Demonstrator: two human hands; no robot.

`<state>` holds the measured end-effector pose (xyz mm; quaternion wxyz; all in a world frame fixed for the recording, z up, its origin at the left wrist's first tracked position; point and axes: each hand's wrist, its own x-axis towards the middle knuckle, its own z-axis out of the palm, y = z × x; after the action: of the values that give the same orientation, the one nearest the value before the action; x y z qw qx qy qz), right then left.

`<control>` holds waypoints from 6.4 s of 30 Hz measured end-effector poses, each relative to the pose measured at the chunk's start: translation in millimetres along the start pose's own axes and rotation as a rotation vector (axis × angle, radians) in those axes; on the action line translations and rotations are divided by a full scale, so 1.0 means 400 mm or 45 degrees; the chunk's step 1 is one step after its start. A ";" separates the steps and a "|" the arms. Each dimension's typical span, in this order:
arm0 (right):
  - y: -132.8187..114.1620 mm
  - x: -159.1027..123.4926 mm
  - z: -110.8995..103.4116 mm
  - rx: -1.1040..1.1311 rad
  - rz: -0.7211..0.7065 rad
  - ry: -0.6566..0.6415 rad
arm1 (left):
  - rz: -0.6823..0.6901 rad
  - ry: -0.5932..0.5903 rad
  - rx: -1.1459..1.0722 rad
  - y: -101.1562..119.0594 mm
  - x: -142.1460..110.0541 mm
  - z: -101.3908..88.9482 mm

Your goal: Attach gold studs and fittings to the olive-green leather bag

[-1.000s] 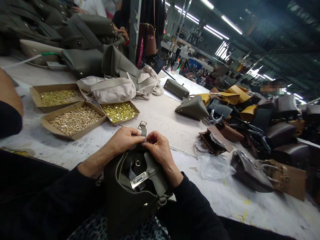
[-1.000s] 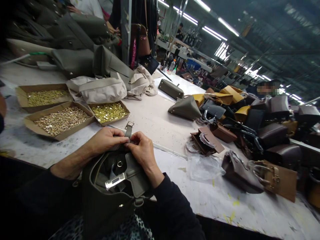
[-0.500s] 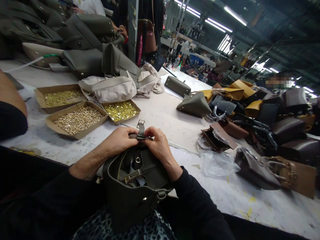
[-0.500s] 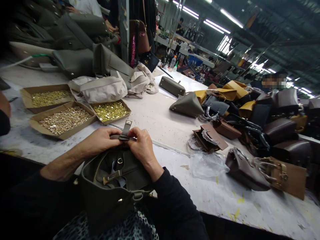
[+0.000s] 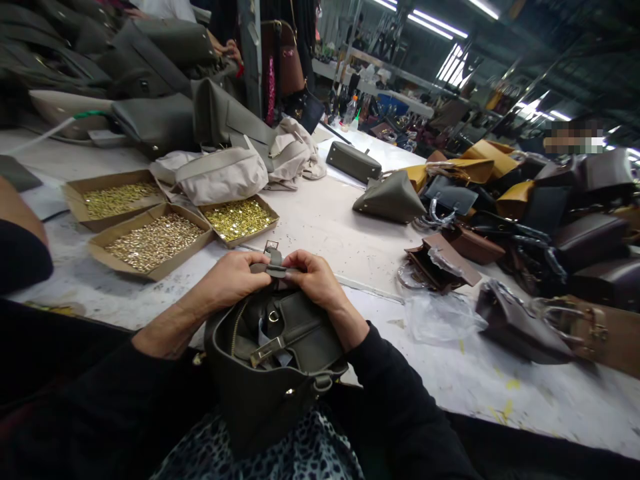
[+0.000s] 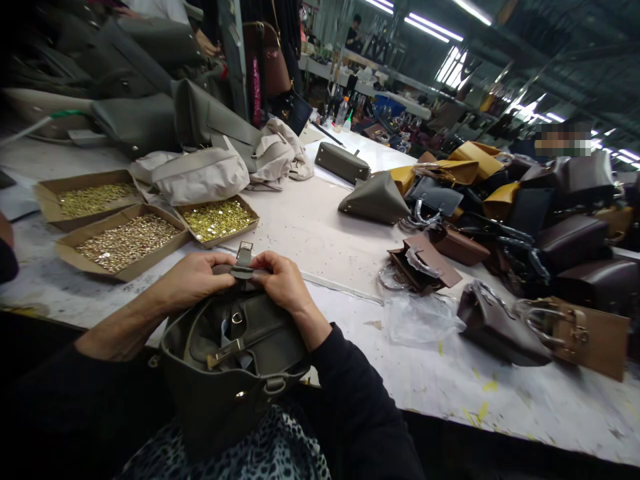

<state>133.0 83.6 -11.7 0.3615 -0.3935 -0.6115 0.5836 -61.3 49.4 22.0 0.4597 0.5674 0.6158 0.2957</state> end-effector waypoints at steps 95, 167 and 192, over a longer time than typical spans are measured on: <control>-0.154 0.422 0.325 -0.287 -0.156 -0.719 | 1.114 0.591 0.467 -0.142 -0.131 0.017; -0.221 -0.072 -0.091 -0.107 -0.555 -0.843 | 1.480 0.641 0.283 -0.007 -0.183 0.067; -0.216 -0.059 -0.082 -0.117 -0.518 -0.855 | 1.460 0.731 0.357 -0.004 -0.183 0.067</control>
<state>167.5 75.5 76.8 0.2318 -0.0674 -0.7867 0.5682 -42.5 -26.3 26.7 -0.0315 0.7588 0.3467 0.5505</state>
